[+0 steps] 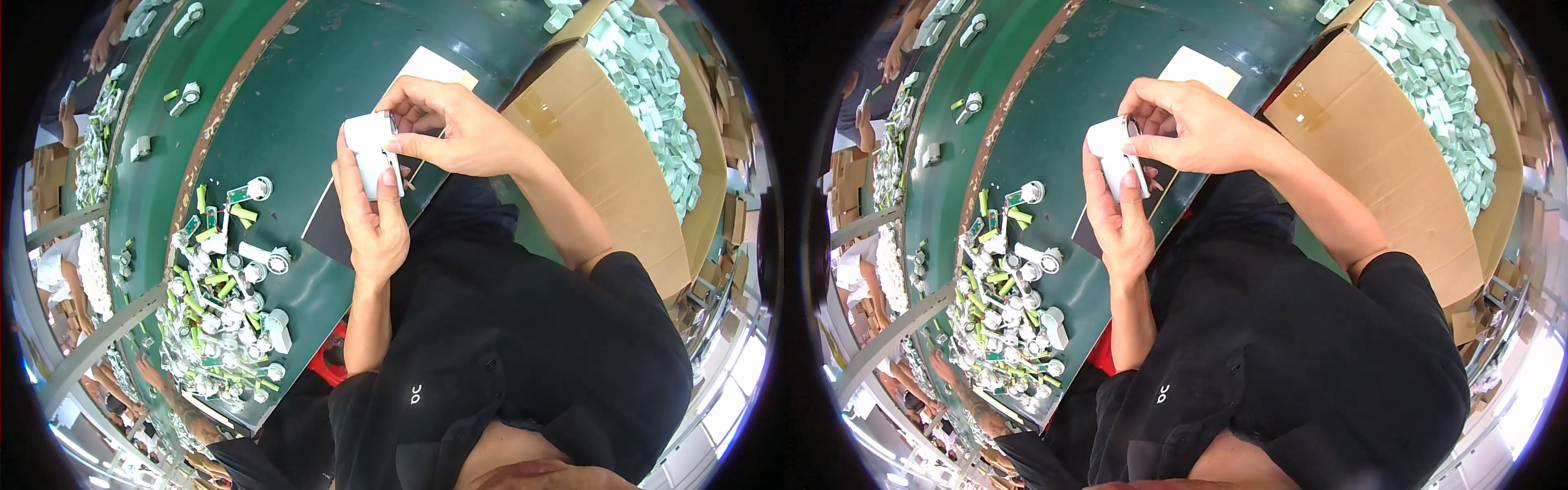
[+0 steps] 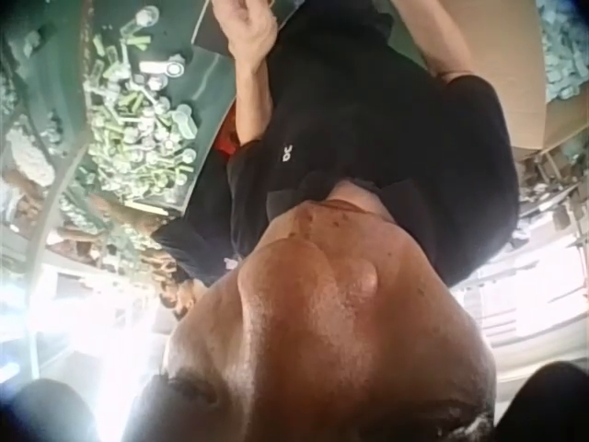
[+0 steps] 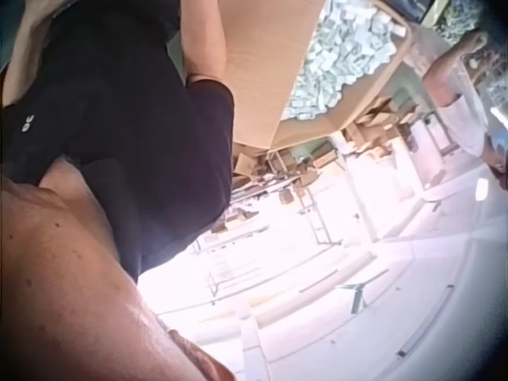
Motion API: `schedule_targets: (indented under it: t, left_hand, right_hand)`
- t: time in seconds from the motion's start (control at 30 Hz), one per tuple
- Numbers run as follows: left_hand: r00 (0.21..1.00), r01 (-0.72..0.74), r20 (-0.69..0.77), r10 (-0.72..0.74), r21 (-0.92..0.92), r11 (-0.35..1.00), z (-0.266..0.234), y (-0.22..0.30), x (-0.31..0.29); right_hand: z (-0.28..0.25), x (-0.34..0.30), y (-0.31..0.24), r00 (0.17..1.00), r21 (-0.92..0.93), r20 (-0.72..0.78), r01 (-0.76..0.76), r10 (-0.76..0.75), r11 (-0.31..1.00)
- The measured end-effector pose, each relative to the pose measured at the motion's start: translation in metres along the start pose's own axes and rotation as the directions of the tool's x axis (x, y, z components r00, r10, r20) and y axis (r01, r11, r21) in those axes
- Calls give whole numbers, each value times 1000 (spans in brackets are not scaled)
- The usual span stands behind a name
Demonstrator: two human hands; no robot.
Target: The person assembles small handheld portable fans by hand, combining fan blades, internal circuits, and rechargeable batteries into the fan housings.
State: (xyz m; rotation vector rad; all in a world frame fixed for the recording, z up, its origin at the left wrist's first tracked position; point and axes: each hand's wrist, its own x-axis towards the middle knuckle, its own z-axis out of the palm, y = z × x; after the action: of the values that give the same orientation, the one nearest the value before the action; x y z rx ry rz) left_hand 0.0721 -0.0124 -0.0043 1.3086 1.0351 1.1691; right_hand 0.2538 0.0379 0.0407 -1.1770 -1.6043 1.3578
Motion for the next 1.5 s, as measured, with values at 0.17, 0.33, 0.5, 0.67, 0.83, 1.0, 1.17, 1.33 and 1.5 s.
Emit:
schedule_targets:
  t: [0.17,0.33,0.5,0.67,0.83,1.0,1.17,1.33,1.5]
  left_hand:
    - [996,67,76,-55,-169,983,3,12,-4]
    - [985,146,114,-126,-185,972,7,33,-1]
    - [984,-178,24,179,278,944,7,19,-7]
    - [980,-188,1,197,308,933,4,14,-2]
    - [997,32,60,-57,360,932,2,21,3]
    - [998,29,51,-48,325,945,-2,9,-6]
    - [981,-194,98,167,462,866,-2,9,-1]
    - [975,-224,107,197,468,855,-3,13,3]
    - [939,220,202,-279,270,937,-14,12,14]
  right_hand:
    - [5,17,8,938,-25,-96,332,-333,943]
    - [16,24,-1,889,-146,-213,380,-405,913]
    - [22,23,0,849,-210,-360,331,-387,920]
    - [23,25,-1,855,-320,-364,257,-369,912]
    - [25,29,1,920,-461,-288,111,-267,880]
    - [23,31,-1,977,-290,-212,-96,35,952]
    - [21,32,7,967,-278,-251,-117,46,953]
    - [23,33,-1,963,-373,-269,-110,6,921]
    - [27,35,-4,995,-619,-98,-49,-15,784]
